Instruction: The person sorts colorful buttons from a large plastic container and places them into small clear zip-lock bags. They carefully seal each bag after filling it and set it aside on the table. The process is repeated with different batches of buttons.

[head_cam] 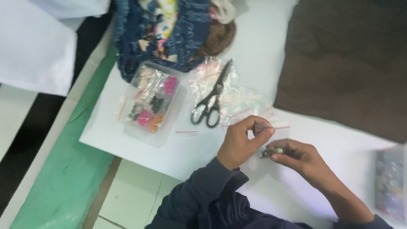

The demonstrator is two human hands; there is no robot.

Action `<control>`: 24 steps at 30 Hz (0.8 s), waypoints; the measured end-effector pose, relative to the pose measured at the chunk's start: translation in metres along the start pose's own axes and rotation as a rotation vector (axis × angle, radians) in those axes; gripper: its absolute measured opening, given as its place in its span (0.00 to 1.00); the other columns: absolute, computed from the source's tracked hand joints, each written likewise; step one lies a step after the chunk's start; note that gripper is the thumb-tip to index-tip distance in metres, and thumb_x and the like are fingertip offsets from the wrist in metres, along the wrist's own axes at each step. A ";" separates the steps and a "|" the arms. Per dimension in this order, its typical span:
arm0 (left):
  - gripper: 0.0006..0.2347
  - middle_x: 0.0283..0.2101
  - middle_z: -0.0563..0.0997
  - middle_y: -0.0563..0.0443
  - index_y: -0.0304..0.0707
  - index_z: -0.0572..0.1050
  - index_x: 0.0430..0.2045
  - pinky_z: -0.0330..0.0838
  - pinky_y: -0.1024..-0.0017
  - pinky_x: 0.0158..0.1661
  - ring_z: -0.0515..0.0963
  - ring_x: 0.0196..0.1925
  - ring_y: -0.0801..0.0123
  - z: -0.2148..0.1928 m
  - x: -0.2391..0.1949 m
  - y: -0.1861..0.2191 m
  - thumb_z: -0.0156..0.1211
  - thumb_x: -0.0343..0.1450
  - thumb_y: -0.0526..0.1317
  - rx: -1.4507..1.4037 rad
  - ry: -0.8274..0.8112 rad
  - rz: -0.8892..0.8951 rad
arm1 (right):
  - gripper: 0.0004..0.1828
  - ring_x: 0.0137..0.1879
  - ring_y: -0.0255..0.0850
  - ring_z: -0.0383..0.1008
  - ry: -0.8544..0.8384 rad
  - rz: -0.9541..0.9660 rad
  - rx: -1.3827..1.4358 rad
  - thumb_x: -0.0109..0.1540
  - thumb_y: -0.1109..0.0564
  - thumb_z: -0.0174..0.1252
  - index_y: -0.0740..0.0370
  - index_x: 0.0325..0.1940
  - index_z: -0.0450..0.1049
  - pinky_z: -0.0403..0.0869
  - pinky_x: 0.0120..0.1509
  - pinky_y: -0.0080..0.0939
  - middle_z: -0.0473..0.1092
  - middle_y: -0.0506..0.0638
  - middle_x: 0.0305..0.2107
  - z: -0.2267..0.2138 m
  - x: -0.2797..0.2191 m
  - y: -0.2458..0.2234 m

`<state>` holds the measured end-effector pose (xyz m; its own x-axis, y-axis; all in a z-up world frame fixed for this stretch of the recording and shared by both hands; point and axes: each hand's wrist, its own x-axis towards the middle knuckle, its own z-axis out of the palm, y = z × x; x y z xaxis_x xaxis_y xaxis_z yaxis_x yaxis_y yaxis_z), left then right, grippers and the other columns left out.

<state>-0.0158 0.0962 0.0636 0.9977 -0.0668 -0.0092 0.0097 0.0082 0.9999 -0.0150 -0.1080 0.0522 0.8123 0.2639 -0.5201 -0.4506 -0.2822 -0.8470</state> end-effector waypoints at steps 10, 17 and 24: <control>0.07 0.29 0.79 0.58 0.42 0.78 0.29 0.72 0.74 0.38 0.74 0.32 0.74 -0.130 -0.059 0.012 0.63 0.70 0.44 0.194 0.273 -0.010 | 0.13 0.46 0.43 0.84 -0.317 -0.096 -0.115 0.56 0.63 0.68 0.67 0.45 0.84 0.79 0.55 0.41 0.85 0.57 0.37 0.100 0.062 -0.044; 0.07 0.27 0.82 0.51 0.39 0.81 0.30 0.74 0.69 0.37 0.77 0.31 0.68 -0.181 -0.082 0.003 0.66 0.69 0.43 0.266 0.419 -0.084 | 0.23 0.41 0.53 0.83 -0.391 -0.178 -0.100 0.55 0.64 0.66 0.68 0.55 0.79 0.80 0.48 0.51 0.82 0.66 0.33 0.149 0.083 -0.063; 0.07 0.25 0.82 0.47 0.38 0.81 0.31 0.76 0.66 0.34 0.78 0.31 0.66 -0.199 -0.084 -0.001 0.66 0.70 0.43 0.351 0.458 -0.094 | 0.31 0.39 0.56 0.77 -0.302 -0.328 0.021 0.56 0.72 0.61 0.70 0.65 0.69 0.76 0.44 0.54 0.75 0.69 0.32 0.165 0.118 -0.096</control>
<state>-0.0861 0.3001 0.0613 0.9214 0.3880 -0.0226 0.1549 -0.3134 0.9369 0.0634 0.1025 0.0540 0.7706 0.5944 -0.2299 -0.1971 -0.1207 -0.9729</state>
